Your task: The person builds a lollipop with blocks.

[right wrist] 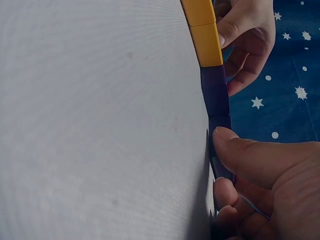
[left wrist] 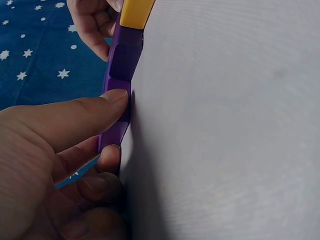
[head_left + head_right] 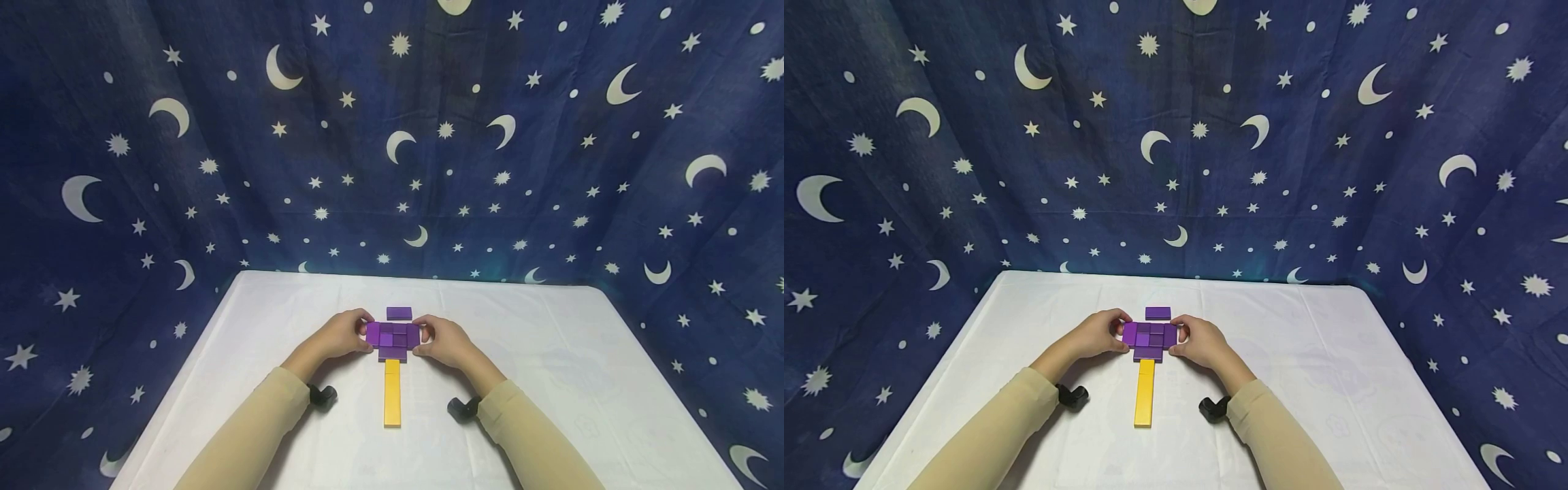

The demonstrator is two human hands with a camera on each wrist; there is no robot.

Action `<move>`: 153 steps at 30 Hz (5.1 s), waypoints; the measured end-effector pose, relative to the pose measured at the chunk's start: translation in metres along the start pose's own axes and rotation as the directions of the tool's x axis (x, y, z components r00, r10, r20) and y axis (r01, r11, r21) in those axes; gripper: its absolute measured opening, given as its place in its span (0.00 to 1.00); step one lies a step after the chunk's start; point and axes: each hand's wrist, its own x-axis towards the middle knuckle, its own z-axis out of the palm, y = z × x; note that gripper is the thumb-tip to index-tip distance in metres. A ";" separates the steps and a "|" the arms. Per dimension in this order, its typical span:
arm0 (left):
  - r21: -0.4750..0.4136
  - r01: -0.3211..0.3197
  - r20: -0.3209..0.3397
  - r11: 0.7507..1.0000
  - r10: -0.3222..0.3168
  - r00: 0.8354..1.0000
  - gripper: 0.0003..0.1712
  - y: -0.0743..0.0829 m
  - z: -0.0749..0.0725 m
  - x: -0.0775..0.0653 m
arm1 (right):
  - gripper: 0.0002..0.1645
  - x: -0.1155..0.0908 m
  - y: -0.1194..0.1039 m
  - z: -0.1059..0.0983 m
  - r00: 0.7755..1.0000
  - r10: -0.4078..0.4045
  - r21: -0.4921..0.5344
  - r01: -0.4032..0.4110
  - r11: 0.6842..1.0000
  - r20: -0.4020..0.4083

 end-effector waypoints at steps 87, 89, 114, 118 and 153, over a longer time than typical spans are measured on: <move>-0.033 0.005 -0.023 0.999 -0.006 1.000 0.33 -0.005 0.002 -0.002 | 0.34 0.012 0.014 -0.016 0.995 -0.080 0.284 0.059 0.957 0.061; -0.030 0.005 -0.022 1.000 -0.006 1.000 0.33 -0.005 0.002 -0.002 | 0.33 0.013 0.013 -0.017 0.996 -0.079 0.283 0.062 0.957 0.050; -0.039 0.008 -0.024 0.999 -0.009 1.000 0.32 -0.004 0.001 -0.003 | 0.27 0.044 0.005 -0.019 0.999 -0.036 0.235 0.035 0.971 0.003; -0.038 0.013 -0.021 0.999 -0.014 1.000 0.32 -0.004 0.001 -0.003 | 0.27 0.049 0.006 -0.019 0.999 -0.046 0.212 0.045 0.976 0.001; -0.016 -0.017 -0.027 1.000 0.017 0.999 0.34 -0.007 0.001 0.000 | 0.15 0.070 -0.007 -0.014 0.998 -0.034 0.083 0.029 0.996 0.057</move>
